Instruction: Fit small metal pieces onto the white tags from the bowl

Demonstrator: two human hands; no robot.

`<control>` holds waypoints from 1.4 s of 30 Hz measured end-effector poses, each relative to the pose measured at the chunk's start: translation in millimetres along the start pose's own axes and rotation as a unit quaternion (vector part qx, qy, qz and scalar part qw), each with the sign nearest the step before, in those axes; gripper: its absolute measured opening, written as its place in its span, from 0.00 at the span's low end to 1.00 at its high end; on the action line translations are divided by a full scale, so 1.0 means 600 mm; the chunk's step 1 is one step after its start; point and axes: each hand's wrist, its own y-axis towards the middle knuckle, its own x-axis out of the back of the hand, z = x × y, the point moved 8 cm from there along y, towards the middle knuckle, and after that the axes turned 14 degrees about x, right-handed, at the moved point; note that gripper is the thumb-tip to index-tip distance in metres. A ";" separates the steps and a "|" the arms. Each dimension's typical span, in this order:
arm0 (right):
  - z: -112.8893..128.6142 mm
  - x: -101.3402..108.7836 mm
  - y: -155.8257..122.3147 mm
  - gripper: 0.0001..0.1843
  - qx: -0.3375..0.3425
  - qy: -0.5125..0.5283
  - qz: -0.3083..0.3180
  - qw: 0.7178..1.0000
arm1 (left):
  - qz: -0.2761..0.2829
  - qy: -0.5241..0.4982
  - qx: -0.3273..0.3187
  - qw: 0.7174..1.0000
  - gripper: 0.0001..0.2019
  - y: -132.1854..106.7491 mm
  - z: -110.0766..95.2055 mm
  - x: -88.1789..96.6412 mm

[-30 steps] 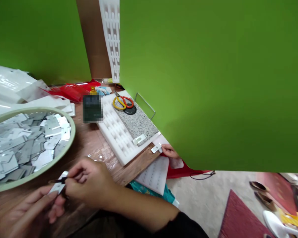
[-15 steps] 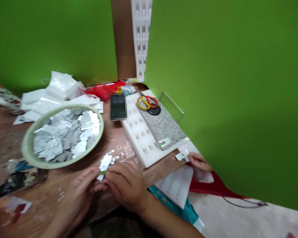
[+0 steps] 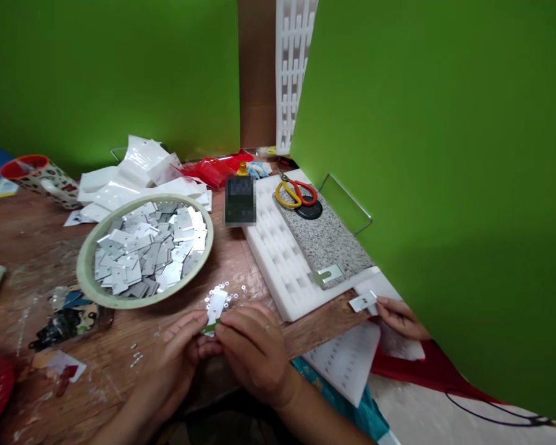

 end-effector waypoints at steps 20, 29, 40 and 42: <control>-0.085 -0.067 -0.108 0.16 -0.580 0.379 -0.186 0.696 | -0.113 0.066 0.004 0.991 0.18 0.030 0.010 0.019; -0.092 -0.057 -0.103 0.16 -0.590 0.375 -0.181 0.692 | -0.115 0.063 0.008 0.991 0.18 0.038 0.013 0.014; -0.091 -0.058 -0.104 0.15 -0.605 0.343 -0.123 0.708 | -0.060 0.033 -0.032 0.997 0.09 0.023 0.013 -0.012; -0.091 -0.057 -0.099 0.15 -0.601 0.342 -0.111 0.714 | -0.046 0.037 -0.040 0.997 0.08 0.020 0.010 -0.016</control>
